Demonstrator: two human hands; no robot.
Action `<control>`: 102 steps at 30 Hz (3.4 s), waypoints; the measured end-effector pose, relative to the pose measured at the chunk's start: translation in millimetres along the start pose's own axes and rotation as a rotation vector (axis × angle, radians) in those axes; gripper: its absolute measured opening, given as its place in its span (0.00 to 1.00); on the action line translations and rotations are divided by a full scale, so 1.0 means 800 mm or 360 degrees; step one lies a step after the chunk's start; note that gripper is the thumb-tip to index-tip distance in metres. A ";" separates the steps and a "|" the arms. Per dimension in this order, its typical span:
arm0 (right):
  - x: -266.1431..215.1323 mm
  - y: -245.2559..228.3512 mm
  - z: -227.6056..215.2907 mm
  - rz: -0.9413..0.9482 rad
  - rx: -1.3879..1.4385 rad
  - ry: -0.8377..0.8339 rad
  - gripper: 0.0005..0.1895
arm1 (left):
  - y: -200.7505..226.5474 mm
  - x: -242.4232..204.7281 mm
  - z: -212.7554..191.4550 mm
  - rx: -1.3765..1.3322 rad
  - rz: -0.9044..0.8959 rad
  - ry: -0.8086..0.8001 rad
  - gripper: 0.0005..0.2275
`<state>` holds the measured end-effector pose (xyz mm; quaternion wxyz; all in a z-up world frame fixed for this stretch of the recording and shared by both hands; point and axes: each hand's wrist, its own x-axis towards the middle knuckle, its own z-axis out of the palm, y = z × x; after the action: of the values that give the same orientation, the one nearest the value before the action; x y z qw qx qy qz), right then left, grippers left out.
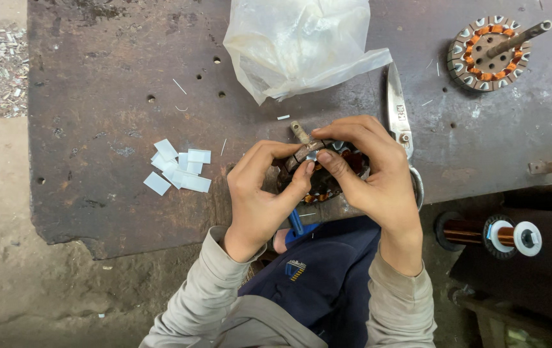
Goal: The person inserts small white insulating pieces into the slots of a circular motor stator with copper windings. They repeatedly pick up the pieces, place them into the slots, and adjust them by hand.
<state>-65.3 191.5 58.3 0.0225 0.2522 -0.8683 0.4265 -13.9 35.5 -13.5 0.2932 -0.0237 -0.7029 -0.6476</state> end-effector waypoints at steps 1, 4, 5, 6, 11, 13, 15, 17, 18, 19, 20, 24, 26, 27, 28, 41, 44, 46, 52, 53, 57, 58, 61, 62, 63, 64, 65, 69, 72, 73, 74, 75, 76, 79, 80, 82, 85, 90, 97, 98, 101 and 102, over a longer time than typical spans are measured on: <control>-0.001 0.000 0.001 0.0013 -0.0026 0.0027 0.13 | -0.001 0.000 0.000 -0.0010 -0.0039 -0.0005 0.11; -0.002 0.002 0.002 -0.0243 -0.0111 0.0078 0.13 | -0.005 0.000 0.002 -0.0094 -0.0143 -0.0021 0.11; -0.002 0.003 0.003 -0.0232 -0.0065 0.0068 0.13 | -0.005 0.001 0.002 -0.0130 -0.0173 -0.0026 0.11; -0.001 0.003 0.002 -0.0224 -0.0023 0.0061 0.13 | -0.006 0.002 0.002 -0.0143 -0.0178 -0.0049 0.11; -0.019 0.000 -0.007 -0.0295 -0.0054 0.0158 0.13 | 0.003 0.002 0.000 -0.0201 0.0065 -0.0196 0.13; -0.043 0.000 -0.013 -0.0222 0.0013 0.0182 0.14 | 0.004 0.004 -0.007 -0.0236 0.0249 -0.0401 0.14; -0.077 0.007 -0.012 -0.0244 -0.0007 0.0305 0.15 | 0.002 -0.003 -0.009 -0.0291 0.0339 -0.0598 0.15; -0.108 0.016 -0.006 -0.0266 -0.0003 0.0428 0.16 | -0.001 -0.005 -0.011 -0.0346 0.0365 -0.0807 0.16; -0.119 0.021 -0.001 -0.0297 0.0008 0.0490 0.17 | -0.004 -0.005 -0.010 -0.0354 0.0408 -0.0871 0.17; -0.126 0.027 0.005 -0.0328 0.0020 0.0551 0.17 | -0.006 -0.005 -0.009 -0.0362 0.0451 -0.0934 0.17; -0.130 0.031 0.011 -0.0368 0.0101 0.0601 0.18 | -0.007 -0.004 -0.010 -0.0362 0.0498 -0.1001 0.17; -0.139 0.037 0.027 -0.0499 0.0115 0.0734 0.17 | -0.007 -0.003 -0.009 -0.0431 0.0512 -0.1098 0.17; -0.142 0.041 0.028 -0.0543 0.0008 0.0750 0.16 | -0.008 -0.004 -0.010 -0.0436 0.0526 -0.1121 0.17; -0.143 0.043 0.028 -0.0561 -0.0023 0.0757 0.16 | -0.008 -0.005 -0.010 -0.0442 0.0528 -0.1142 0.16; -0.143 0.045 0.028 -0.0588 -0.0055 0.0764 0.16 | -0.009 -0.004 -0.011 -0.0446 0.0539 -0.1158 0.16; -0.138 0.057 0.057 -0.0705 -0.0221 0.1144 0.15 | -0.011 -0.003 -0.013 -0.0395 0.0598 -0.1251 0.18; -0.135 0.061 0.060 -0.0758 -0.0264 0.1198 0.14 | -0.011 -0.003 -0.015 -0.0370 0.0572 -0.1283 0.20; -0.133 0.062 0.060 -0.0814 -0.0281 0.1205 0.13 | -0.011 -0.002 -0.015 -0.0384 0.0550 -0.1306 0.18; -0.134 0.049 0.066 -0.0745 -0.0254 0.1223 0.08 | -0.013 0.005 -0.014 -0.0425 0.0496 -0.1476 0.17; -0.135 0.046 0.067 -0.0705 -0.0232 0.1209 0.08 | -0.014 0.006 -0.014 -0.0443 0.0486 -0.1513 0.17; -0.141 0.035 0.069 -0.0583 -0.0240 0.1172 0.07 | -0.015 0.007 -0.017 -0.0455 0.0494 -0.1551 0.18; -0.140 0.034 0.069 -0.0567 -0.0263 0.1173 0.07 | -0.015 0.007 -0.017 -0.0462 0.0487 -0.1555 0.18; -0.139 0.029 0.071 -0.0539 -0.0314 0.1164 0.06 | -0.016 0.008 -0.017 -0.0492 0.0497 -0.1561 0.16; -0.139 0.028 0.072 -0.0555 -0.0329 0.1169 0.05 | -0.016 0.008 -0.018 -0.0502 0.0500 -0.1566 0.16; -0.139 0.027 0.073 -0.0570 -0.0345 0.1173 0.05 | -0.017 0.008 -0.018 -0.0513 0.0503 -0.1570 0.16; -0.139 0.026 0.074 -0.0583 -0.0361 0.1178 0.04 | -0.017 0.008 -0.018 -0.0522 0.0499 -0.1578 0.16; -0.139 0.026 0.075 -0.0574 -0.0390 0.1182 0.04 | -0.018 0.008 -0.019 -0.0530 0.0496 -0.1586 0.17; -0.137 0.023 0.080 -0.0552 -0.0427 0.1193 0.06 | -0.020 0.007 -0.022 -0.0542 0.0486 -0.1581 0.18; -0.134 0.023 0.083 -0.0557 -0.0402 0.1220 0.07 | -0.021 0.004 -0.021 -0.0543 0.0494 -0.1519 0.16; -0.133 0.023 0.083 -0.0561 -0.0392 0.1233 0.08 | -0.021 0.004 -0.021 -0.0547 0.0499 -0.1498 0.16; -0.134 0.022 0.084 -0.0516 -0.0368 0.1229 0.08 | -0.021 0.002 -0.020 -0.0540 0.0497 -0.1468 0.16; -0.136 0.020 0.084 -0.0472 -0.0343 0.1225 0.09 | -0.020 0.001 -0.020 -0.0532 0.0496 -0.1437 0.16; -0.135 0.022 0.083 -0.0448 -0.0319 0.1229 0.09 | -0.018 -0.001 -0.019 -0.0513 0.0488 -0.1400 0.16; -0.138 0.024 0.081 -0.0419 -0.0261 0.1243 0.11 | -0.016 -0.005 -0.015 -0.0474 0.0523 -0.1327 0.17; -0.140 0.025 0.081 -0.0420 -0.0250 0.1249 0.12 | -0.015 -0.006 -0.015 -0.0466 0.0544 -0.1314 0.17; -0.142 0.029 0.080 -0.0442 -0.0245 0.1245 0.12 | -0.014 -0.007 -0.014 -0.0421 0.0565 -0.1334 0.17; -0.148 0.034 0.078 -0.0444 -0.0233 0.1226 0.11 | -0.015 -0.011 -0.014 -0.0376 0.0622 -0.1343 0.17; -0.150 0.039 0.075 -0.0466 -0.0162 0.1240 0.11 | -0.014 -0.018 -0.006 -0.0288 0.0727 -0.1233 0.16; -0.152 0.045 0.074 -0.0455 -0.0094 0.1261 0.11 | -0.012 -0.022 -0.001 -0.0209 0.0755 -0.1186 0.16; -0.153 0.046 0.074 -0.0457 -0.0068 0.1242 0.12 | -0.012 -0.022 -0.001 -0.0204 0.0740 -0.1202 0.16; -0.156 0.050 0.073 -0.0495 -0.0037 0.1198 0.12 | -0.014 -0.020 0.001 -0.0230 0.0751 -0.1186 0.15; -0.155 0.052 0.072 -0.0532 -0.0055 0.1187 0.12 | -0.015 -0.021 0.001 -0.0221 0.0746 -0.1174 0.14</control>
<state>33.9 221.2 -39.8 0.4090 0.2174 -0.7548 0.4645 -5.0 39.9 -31.7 0.1594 -0.4316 -0.6910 -0.5575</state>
